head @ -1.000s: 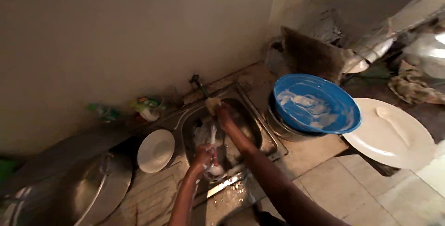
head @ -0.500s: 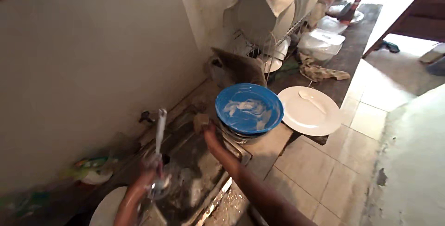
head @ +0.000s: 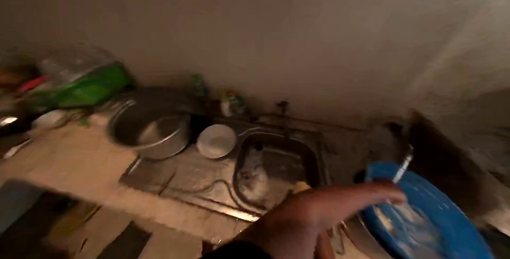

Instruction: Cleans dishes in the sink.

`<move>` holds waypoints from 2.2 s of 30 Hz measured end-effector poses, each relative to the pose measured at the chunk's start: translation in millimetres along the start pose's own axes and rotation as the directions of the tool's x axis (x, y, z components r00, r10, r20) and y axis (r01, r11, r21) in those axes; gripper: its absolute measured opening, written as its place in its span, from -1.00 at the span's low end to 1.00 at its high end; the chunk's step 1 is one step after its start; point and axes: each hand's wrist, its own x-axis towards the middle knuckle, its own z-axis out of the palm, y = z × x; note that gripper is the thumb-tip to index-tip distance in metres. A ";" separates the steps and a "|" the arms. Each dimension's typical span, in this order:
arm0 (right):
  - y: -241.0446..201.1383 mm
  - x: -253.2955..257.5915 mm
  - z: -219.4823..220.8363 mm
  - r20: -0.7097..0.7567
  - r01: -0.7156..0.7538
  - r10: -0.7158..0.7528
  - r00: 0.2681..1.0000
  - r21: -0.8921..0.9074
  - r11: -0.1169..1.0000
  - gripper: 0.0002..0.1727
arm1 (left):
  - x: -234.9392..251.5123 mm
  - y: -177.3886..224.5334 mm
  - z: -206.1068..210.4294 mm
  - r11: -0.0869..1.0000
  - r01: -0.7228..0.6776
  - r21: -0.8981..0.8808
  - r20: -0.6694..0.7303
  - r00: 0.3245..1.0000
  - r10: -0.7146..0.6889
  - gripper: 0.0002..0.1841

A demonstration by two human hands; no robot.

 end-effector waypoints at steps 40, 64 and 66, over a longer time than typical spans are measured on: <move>-164.9 155.4 391.1 0.600 0.541 -0.051 0.798 -0.679 0.497 -0.28 | -175.8 -606.1 -145.2 0.716 0.616 -0.329 -0.754 0.285 -0.591 -0.36; -10.3 4.4 323.5 0.694 0.793 -0.409 0.593 -0.415 0.445 -0.43 | -87.9 -537.9 -24.0 0.605 0.760 -0.237 -0.845 0.145 -0.514 -0.55; -9.1 10.7 329.0 0.706 0.826 -0.449 0.547 -0.369 0.426 -0.41 | -93.2 -538.5 -26.3 0.611 0.751 -0.250 -0.842 0.142 -0.520 -0.58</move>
